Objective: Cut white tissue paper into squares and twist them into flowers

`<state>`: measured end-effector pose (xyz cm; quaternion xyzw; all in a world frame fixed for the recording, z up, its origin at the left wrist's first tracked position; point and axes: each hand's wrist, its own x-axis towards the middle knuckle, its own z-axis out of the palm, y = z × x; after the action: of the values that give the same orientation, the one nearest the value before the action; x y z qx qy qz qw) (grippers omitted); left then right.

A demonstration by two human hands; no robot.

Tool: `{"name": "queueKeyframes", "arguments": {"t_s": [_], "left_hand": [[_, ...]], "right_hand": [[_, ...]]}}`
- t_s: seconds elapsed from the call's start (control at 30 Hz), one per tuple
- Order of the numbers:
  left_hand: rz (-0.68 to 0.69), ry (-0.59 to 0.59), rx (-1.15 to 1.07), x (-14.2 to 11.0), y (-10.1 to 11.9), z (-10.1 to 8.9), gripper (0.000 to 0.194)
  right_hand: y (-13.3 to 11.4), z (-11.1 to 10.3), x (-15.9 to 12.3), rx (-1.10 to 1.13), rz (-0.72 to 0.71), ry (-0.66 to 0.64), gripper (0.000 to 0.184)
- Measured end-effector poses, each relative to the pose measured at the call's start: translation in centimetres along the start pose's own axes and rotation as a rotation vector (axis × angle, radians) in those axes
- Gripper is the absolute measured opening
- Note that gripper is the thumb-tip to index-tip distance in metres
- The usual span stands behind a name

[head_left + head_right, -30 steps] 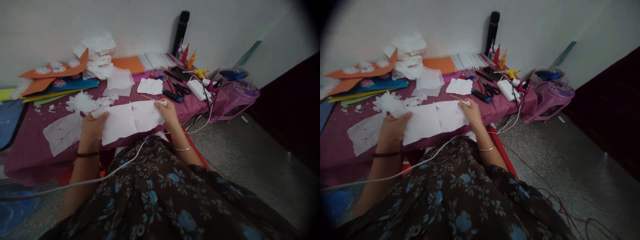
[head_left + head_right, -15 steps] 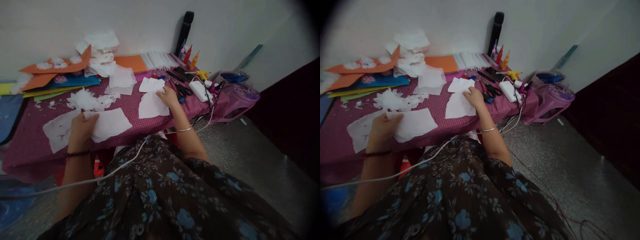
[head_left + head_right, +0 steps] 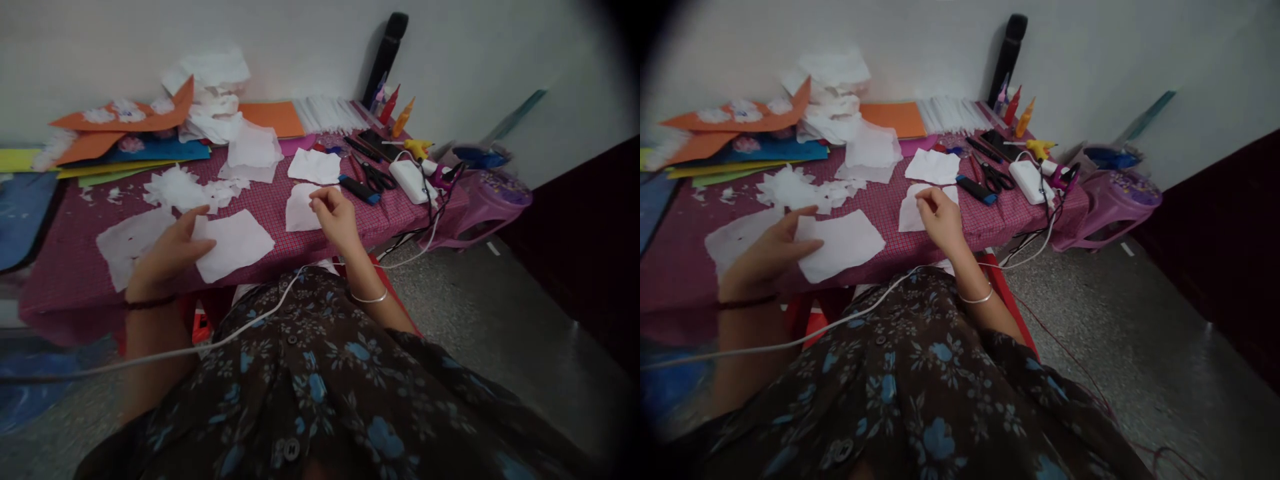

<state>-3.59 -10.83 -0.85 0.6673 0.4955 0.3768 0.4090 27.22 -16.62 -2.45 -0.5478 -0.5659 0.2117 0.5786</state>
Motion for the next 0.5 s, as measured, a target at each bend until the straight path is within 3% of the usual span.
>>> {"name": "queueKeyframes", "arguments": {"t_s": [0.03,0.13,0.2,0.27,0.33,0.43,0.5], "left_hand": [[-0.075,-0.045,-0.07,-0.1,0.5,0.6,0.077],[-0.146,0.076,-0.315,-0.3,2.4,2.8,0.072],[-0.163,0.139,-0.476,-0.4,3.6,4.4,0.061],[-0.16,0.144,-0.612,-0.7,4.7,5.8,0.049],[-0.124,0.096,-0.71,-1.3,5.4,6.9,0.044],[-0.005,0.028,-0.7,-2.6,6.2,8.1,0.052],[0.113,0.063,-0.552,-3.5,6.7,8.6,0.055]], "right_hand": [[-0.7,0.8,-0.9,0.037,0.006,-0.06,0.012],[-3.1,2.5,-3.2,0.098,-0.036,-0.253,0.015],[-4.2,3.1,-4.2,0.11,-0.167,-0.371,0.026],[-4.6,3.5,-4.6,0.093,-0.306,-0.438,0.046],[-4.4,3.9,-4.7,0.081,-0.337,-0.416,0.048],[-3.4,4.6,-4.6,0.158,-0.11,-0.281,0.027],[-2.9,4.8,-4.6,0.245,0.063,-0.215,0.019]]}}
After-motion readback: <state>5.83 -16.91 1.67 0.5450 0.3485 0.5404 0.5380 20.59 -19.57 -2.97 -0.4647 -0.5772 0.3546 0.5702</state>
